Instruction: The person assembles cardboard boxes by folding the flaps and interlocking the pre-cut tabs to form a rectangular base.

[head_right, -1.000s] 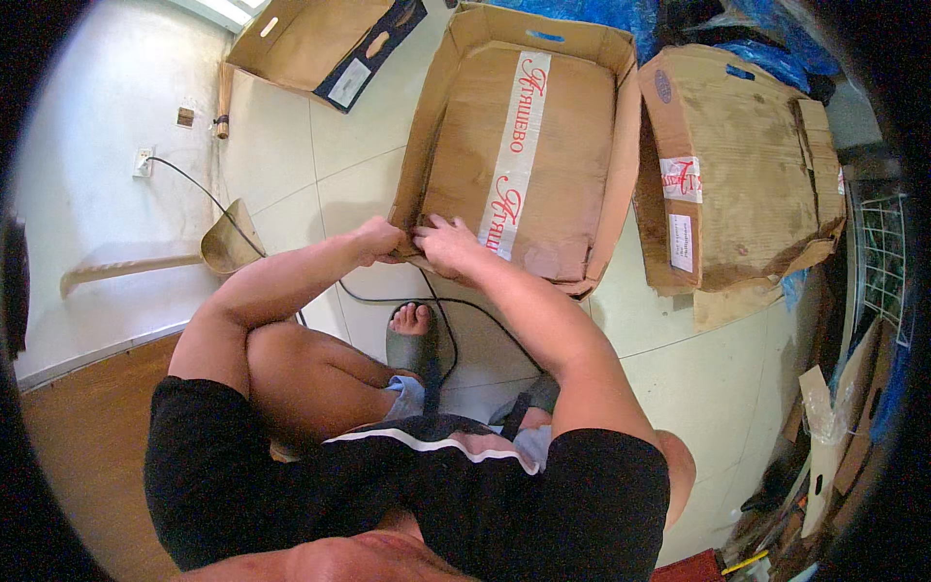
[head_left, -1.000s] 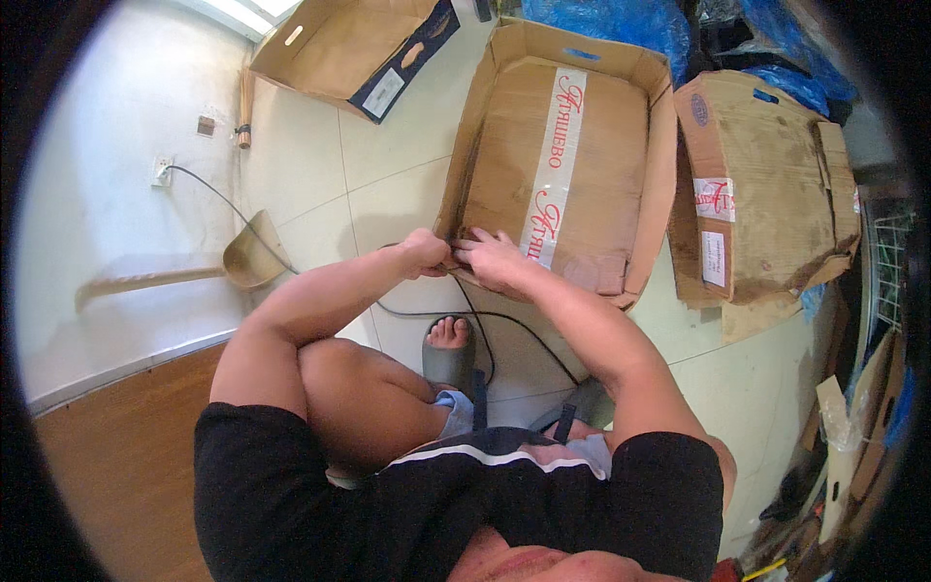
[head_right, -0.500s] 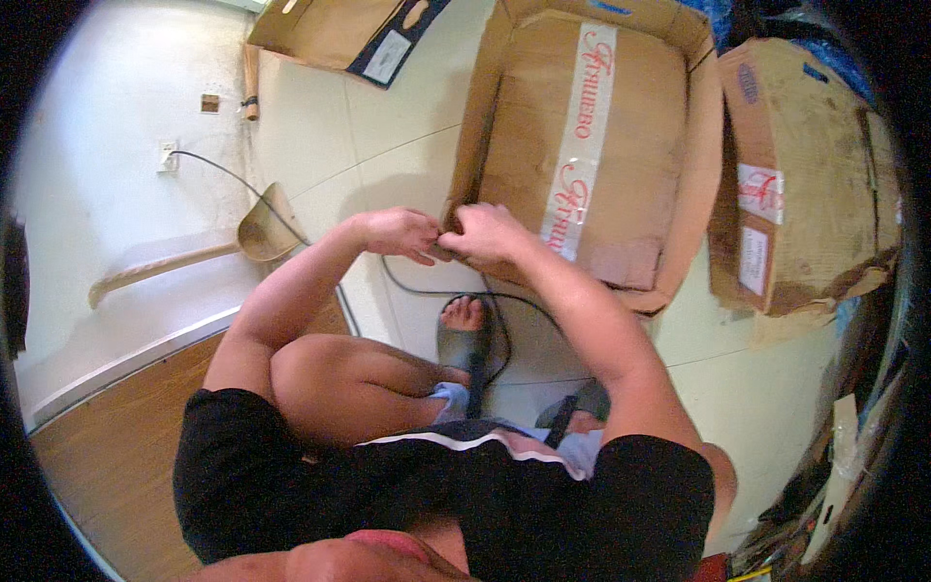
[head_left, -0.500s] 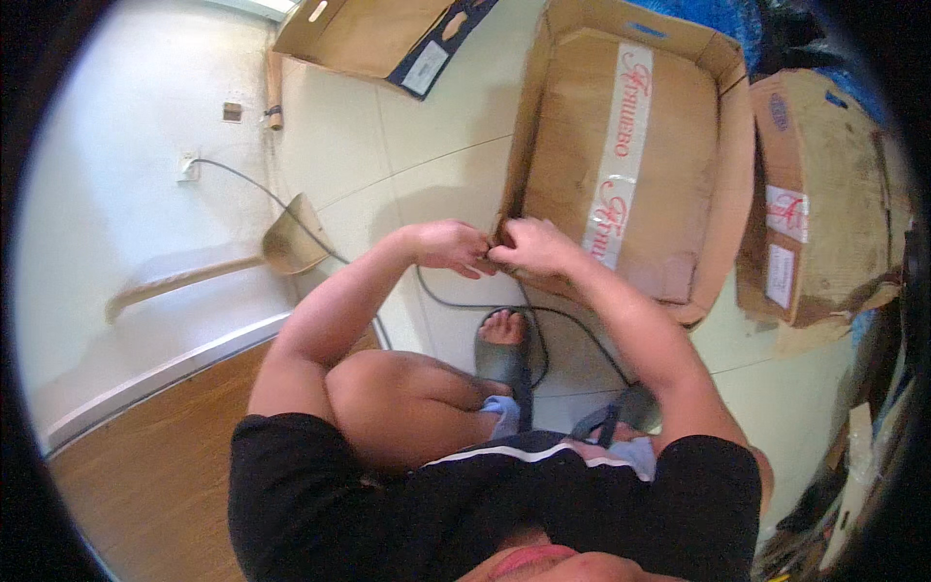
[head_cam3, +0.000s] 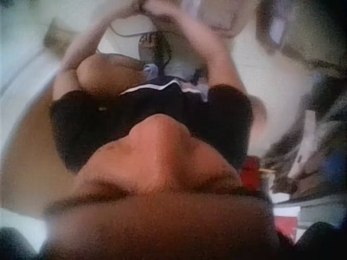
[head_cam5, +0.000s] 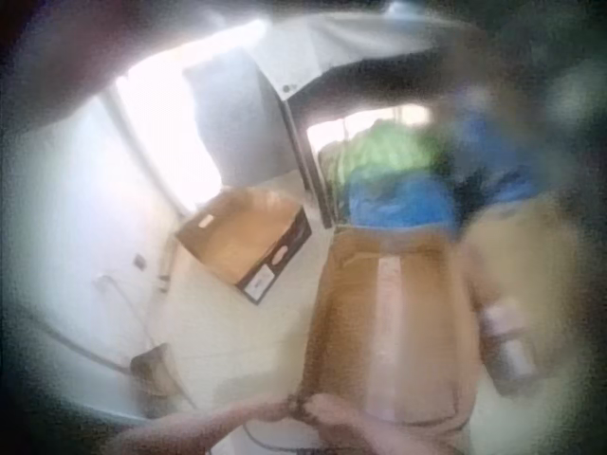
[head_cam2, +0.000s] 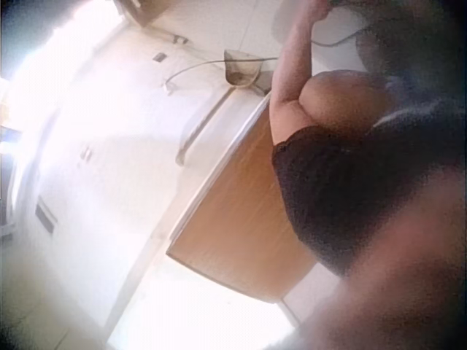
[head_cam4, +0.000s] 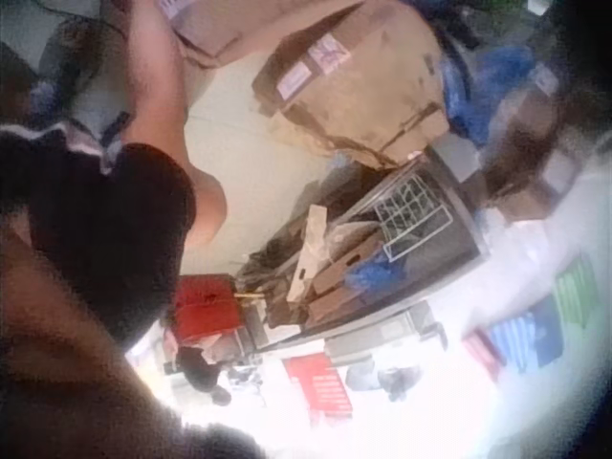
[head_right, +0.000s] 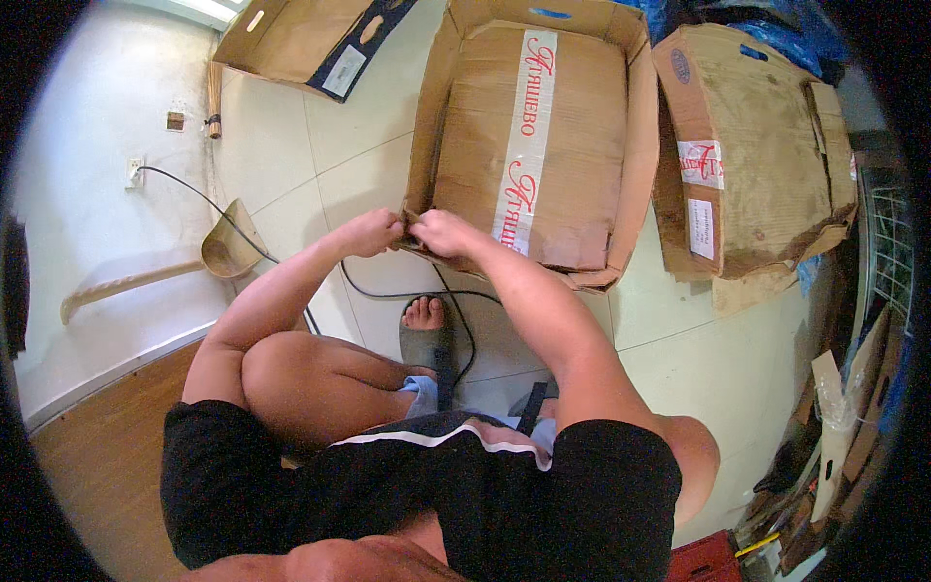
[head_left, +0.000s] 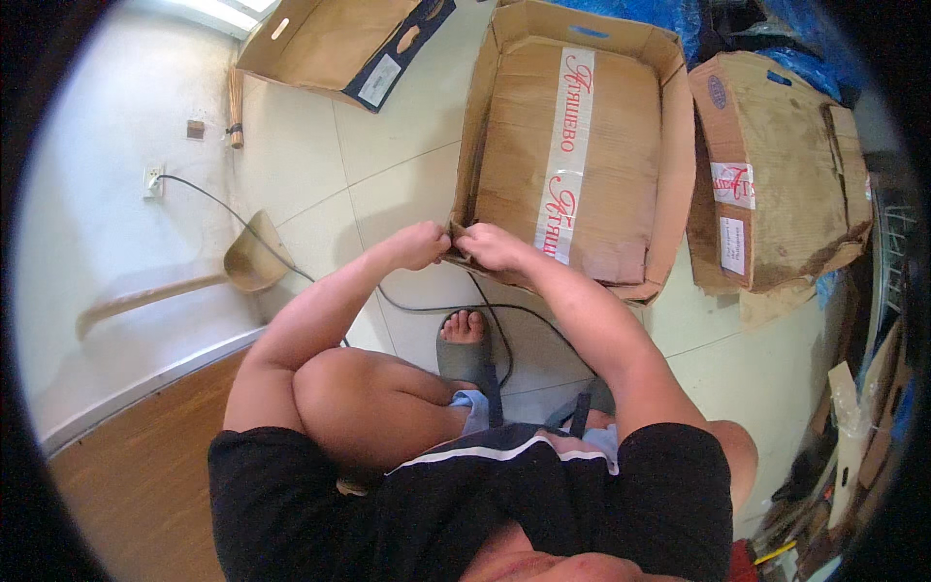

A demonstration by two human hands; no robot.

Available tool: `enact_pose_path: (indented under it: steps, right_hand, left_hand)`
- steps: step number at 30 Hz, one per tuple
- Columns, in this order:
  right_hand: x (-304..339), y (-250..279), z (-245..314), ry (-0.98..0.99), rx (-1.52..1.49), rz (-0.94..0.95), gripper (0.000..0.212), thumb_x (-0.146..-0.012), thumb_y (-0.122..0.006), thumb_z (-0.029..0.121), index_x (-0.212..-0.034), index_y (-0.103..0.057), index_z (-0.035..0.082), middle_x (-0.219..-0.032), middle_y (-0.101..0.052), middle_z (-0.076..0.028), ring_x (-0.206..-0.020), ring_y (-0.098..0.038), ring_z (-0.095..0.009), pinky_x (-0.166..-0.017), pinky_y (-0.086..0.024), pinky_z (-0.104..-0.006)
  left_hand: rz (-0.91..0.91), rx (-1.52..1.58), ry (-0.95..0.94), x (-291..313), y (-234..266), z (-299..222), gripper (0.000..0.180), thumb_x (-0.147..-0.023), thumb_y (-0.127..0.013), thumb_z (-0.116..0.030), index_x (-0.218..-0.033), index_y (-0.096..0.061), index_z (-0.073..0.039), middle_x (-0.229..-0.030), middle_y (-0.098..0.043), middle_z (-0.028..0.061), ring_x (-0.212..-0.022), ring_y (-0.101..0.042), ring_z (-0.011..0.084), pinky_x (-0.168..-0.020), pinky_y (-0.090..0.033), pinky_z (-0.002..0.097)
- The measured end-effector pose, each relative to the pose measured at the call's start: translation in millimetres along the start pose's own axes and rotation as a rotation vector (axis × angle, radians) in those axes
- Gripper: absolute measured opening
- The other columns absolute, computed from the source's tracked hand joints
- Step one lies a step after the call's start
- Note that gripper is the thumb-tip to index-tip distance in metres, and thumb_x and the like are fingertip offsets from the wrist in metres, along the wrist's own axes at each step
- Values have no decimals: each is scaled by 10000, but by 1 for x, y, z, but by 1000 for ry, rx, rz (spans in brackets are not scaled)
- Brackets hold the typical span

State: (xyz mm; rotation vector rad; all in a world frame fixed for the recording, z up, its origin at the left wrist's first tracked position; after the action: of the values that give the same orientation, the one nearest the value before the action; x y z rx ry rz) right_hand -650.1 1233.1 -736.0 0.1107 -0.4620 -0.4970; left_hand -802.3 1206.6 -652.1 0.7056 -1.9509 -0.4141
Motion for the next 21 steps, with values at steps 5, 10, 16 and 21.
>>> enact_pose_path:
  steps: [5,10,16,21]
  right_hand:
    - [9,-3,-48,-163,-315,108,397,-967,-585,374,-881,-679,-3,-681,-617,-68,-569,-537,-156,-553,-451,-341]
    - [19,13,12,-180,76,11,407,-882,-616,367,-897,-737,-21,-822,-719,-212,-742,-716,-316,-678,-555,-436]
    - [-18,8,-20,-174,218,-154,456,-832,-626,359,-988,-745,-51,-986,-707,-317,-979,-705,-465,-873,-557,-504]
    - [26,-7,-37,-478,-478,-244,352,-965,-669,304,-814,-693,-12,-660,-655,-100,-500,-586,-148,-431,-428,-333]
  left_hand:
    - [-31,84,123,2,-7,0,342,-928,-598,-292,-998,-688,31,-945,-719,268,-913,-713,389,-821,-576,471]
    - [-319,117,147,-2,0,-4,386,-944,-551,-342,-1018,-689,11,-895,-753,211,-811,-741,332,-751,-588,443]
    - [0,-504,-255,-36,5,-3,250,-965,-576,-213,-1035,-706,-12,-904,-727,208,-848,-728,362,-817,-590,459]
    - [17,-38,16,-22,-9,29,204,-986,-573,-116,-993,-686,54,-856,-735,191,-796,-767,299,-722,-633,393]
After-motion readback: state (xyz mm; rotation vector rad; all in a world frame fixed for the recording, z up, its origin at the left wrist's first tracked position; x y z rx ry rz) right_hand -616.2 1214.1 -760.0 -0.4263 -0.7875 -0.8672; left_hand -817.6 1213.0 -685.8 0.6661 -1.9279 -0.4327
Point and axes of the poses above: each hand's wrist, its own x-axis away from the middle knuckle, its own y-axis out of the back of the hand, z = x × y, the point moved 4 cm from there along -x, towards the middle knuckle
